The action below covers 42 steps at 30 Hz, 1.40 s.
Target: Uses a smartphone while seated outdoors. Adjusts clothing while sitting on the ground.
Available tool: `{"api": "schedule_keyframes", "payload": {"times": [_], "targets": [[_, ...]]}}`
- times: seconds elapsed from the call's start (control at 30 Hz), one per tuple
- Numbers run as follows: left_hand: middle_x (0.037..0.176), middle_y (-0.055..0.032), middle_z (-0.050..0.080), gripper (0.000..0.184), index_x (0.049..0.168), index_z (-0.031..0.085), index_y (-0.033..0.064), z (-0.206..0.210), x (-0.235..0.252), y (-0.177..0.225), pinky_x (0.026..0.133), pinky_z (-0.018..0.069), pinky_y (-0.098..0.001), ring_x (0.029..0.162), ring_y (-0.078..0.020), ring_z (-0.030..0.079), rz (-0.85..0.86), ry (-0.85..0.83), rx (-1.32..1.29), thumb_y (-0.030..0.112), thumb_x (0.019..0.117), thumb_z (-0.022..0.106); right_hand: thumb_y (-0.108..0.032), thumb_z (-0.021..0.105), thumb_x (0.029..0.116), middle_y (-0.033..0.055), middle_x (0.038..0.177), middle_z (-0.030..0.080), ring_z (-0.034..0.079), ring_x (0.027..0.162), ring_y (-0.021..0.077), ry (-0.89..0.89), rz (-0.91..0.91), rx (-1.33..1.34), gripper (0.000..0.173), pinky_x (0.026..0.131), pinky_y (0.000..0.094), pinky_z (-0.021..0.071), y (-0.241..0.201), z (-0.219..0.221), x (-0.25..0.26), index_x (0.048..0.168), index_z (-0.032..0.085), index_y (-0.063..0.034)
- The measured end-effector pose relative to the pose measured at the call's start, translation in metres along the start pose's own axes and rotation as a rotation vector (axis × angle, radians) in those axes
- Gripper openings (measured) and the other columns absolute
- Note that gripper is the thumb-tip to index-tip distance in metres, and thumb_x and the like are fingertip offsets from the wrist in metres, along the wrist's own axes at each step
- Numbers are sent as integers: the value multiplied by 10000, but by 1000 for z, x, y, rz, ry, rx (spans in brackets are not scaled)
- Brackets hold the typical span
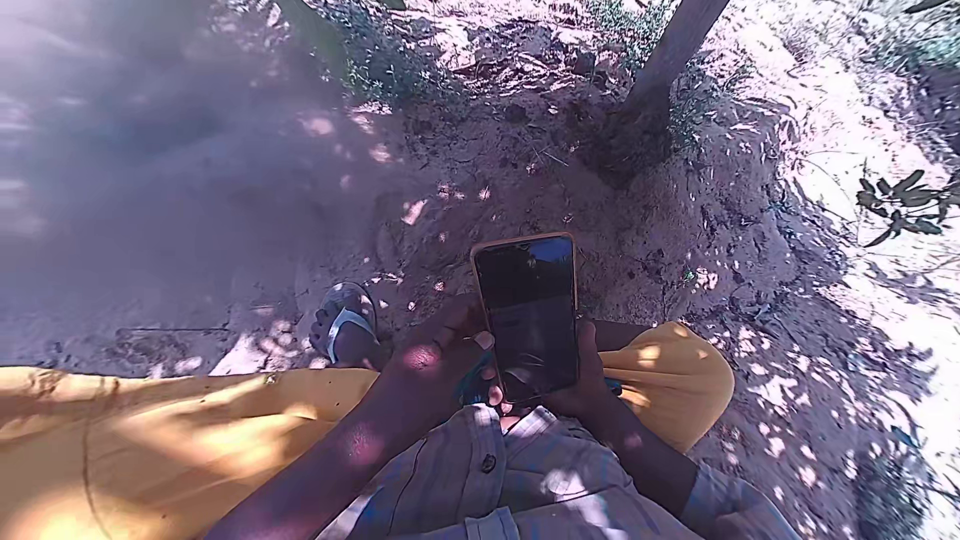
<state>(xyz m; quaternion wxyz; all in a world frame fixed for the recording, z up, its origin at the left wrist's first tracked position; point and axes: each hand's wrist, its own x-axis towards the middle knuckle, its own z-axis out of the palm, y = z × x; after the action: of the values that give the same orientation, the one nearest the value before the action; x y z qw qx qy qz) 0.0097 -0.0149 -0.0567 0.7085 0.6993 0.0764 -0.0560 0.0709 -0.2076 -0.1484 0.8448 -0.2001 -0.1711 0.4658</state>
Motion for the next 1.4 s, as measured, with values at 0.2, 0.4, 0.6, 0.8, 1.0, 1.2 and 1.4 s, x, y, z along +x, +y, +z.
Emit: {"api": "schedule_keyframes", "payload": {"times": [0.2,0.4,0.6,0.8,1.0,1.2,1.4], "targets": [[976,53,681,250,1187,620,118,0,-1,2,692,575,-171,788,-29,665,-5,-21,-14,64,1002,460,-769,602,845,115,1215,731,723,1073,273,-8,13,12,695,874,436,613,1,-1,0,1277,704,-234],[970,59,695,250,1174,624,120,-1,0,3,712,573,-167,813,-24,674,13,-25,-23,66,982,474,-764,619,840,150,1223,715,714,1078,318,0,32,37,722,866,476,612,1,-5,0,1297,679,-209],[973,59,691,240,1165,630,138,-2,-1,1,694,572,-173,792,-27,667,20,-45,-25,75,996,471,-780,607,835,144,1228,712,710,1081,316,-10,33,19,738,864,482,610,1,-6,-1,1305,677,-217],[956,70,691,229,1154,628,125,-1,0,1,711,561,-153,807,-5,662,34,-13,7,91,973,492,-781,598,841,169,1236,707,713,1075,338,-35,36,65,747,867,484,610,1,-3,1,1312,675,-206],[965,46,692,234,1168,618,123,-2,0,-1,720,564,-179,817,-42,667,27,-24,-4,112,971,493,-792,586,838,145,1193,727,724,1045,309,4,37,45,727,838,465,620,-1,0,2,1263,704,-215],[965,72,695,235,1135,634,134,-1,-1,2,752,556,-159,846,-14,665,53,-25,61,63,976,477,-758,588,863,135,1204,730,723,1069,296,-4,26,45,685,878,461,611,-2,0,0,1262,710,-214],[945,32,689,251,1135,639,149,-1,-3,2,679,558,-181,782,-56,659,46,-24,37,74,955,482,-806,544,857,196,1202,710,722,1033,354,-56,66,37,789,853,493,614,-3,5,4,1293,667,-160]]}}
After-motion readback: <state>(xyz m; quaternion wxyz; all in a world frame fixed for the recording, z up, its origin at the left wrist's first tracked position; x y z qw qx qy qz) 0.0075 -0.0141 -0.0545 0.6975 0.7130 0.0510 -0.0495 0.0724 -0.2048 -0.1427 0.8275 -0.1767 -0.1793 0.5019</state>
